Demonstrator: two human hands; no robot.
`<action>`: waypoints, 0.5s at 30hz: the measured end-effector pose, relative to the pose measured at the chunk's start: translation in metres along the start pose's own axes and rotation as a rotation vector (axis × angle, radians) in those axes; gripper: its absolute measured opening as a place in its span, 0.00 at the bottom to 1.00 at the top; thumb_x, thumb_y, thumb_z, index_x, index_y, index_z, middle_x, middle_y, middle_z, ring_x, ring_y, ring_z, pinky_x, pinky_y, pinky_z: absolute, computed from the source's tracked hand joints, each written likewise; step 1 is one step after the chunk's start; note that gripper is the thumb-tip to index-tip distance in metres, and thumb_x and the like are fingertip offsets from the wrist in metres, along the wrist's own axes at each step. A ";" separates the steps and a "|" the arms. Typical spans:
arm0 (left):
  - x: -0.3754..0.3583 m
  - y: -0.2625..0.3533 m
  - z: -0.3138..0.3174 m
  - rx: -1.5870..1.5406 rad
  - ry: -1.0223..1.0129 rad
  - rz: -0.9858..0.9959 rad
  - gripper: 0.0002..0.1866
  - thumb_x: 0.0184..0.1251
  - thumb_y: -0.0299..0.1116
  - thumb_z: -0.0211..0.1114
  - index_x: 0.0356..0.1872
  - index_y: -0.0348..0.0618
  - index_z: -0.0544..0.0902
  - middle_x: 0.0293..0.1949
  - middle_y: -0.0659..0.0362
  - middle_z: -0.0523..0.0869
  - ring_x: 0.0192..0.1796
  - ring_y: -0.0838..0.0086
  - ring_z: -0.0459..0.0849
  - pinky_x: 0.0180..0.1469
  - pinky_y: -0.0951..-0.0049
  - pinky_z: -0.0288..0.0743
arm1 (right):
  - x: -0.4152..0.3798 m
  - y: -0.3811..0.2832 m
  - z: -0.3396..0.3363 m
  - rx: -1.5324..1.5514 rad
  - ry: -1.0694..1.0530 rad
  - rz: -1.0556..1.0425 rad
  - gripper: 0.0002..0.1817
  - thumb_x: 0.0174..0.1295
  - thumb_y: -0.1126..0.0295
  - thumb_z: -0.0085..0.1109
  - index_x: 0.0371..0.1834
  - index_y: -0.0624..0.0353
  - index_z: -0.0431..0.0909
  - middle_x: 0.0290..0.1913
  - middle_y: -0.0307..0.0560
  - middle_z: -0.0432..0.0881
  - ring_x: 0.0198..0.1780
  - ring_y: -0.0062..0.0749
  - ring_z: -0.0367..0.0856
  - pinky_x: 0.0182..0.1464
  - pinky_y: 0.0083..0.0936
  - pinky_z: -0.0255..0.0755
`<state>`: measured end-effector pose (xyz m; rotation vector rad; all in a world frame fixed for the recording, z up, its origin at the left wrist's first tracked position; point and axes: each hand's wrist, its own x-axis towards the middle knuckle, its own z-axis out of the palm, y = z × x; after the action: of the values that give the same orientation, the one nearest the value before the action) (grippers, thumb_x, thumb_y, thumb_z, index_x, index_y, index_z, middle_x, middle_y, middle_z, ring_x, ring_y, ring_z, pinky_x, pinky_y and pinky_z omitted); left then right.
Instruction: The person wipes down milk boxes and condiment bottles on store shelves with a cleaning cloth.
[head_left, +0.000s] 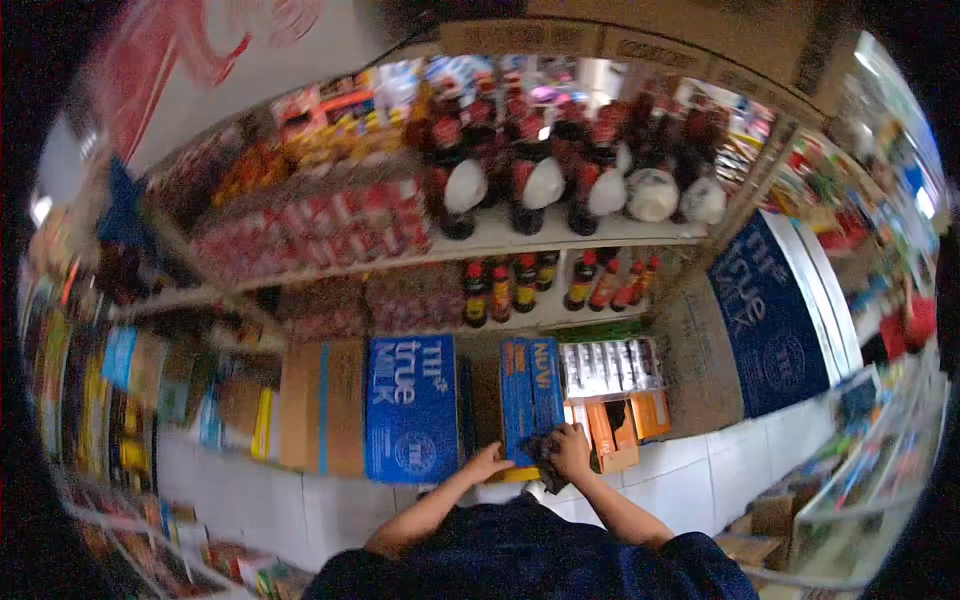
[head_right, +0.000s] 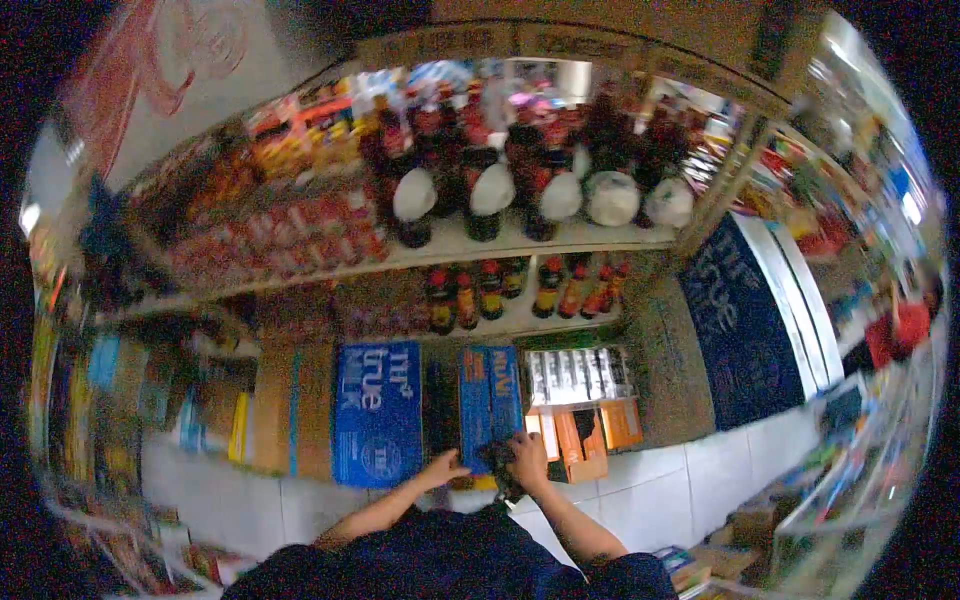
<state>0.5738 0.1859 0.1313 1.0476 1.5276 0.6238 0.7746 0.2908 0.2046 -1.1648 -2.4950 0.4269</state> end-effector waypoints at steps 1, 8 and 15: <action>0.006 -0.016 -0.009 0.034 -0.051 0.066 0.38 0.47 0.42 0.66 0.58 0.38 0.60 0.29 0.59 0.72 0.31 0.73 0.72 0.34 0.75 0.68 | -0.010 -0.008 -0.005 0.039 0.014 0.058 0.13 0.29 0.72 0.58 0.24 0.57 0.78 0.35 0.47 0.73 0.42 0.47 0.68 0.42 0.35 0.67; -0.030 -0.108 -0.136 -0.016 -0.129 0.199 0.16 0.53 0.27 0.57 0.45 0.44 0.74 0.26 0.62 0.71 0.29 0.79 0.71 0.34 0.79 0.67 | -0.020 -0.059 0.018 0.132 0.177 0.356 0.11 0.30 0.72 0.57 0.23 0.59 0.75 0.34 0.46 0.74 0.39 0.42 0.70 0.39 0.32 0.67; -0.040 -0.268 -0.273 0.447 0.300 0.335 0.23 0.51 0.39 0.59 0.50 0.44 0.72 0.52 0.51 0.70 0.58 0.59 0.63 0.59 0.59 0.56 | 0.012 -0.181 0.105 0.574 0.296 0.632 0.18 0.36 0.66 0.60 0.33 0.60 0.77 0.46 0.55 0.72 0.51 0.46 0.68 0.55 0.33 0.60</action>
<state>0.2362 0.0679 -0.0104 1.6308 1.8177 0.7099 0.5996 0.1761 0.1879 -1.5823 -1.5524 0.9711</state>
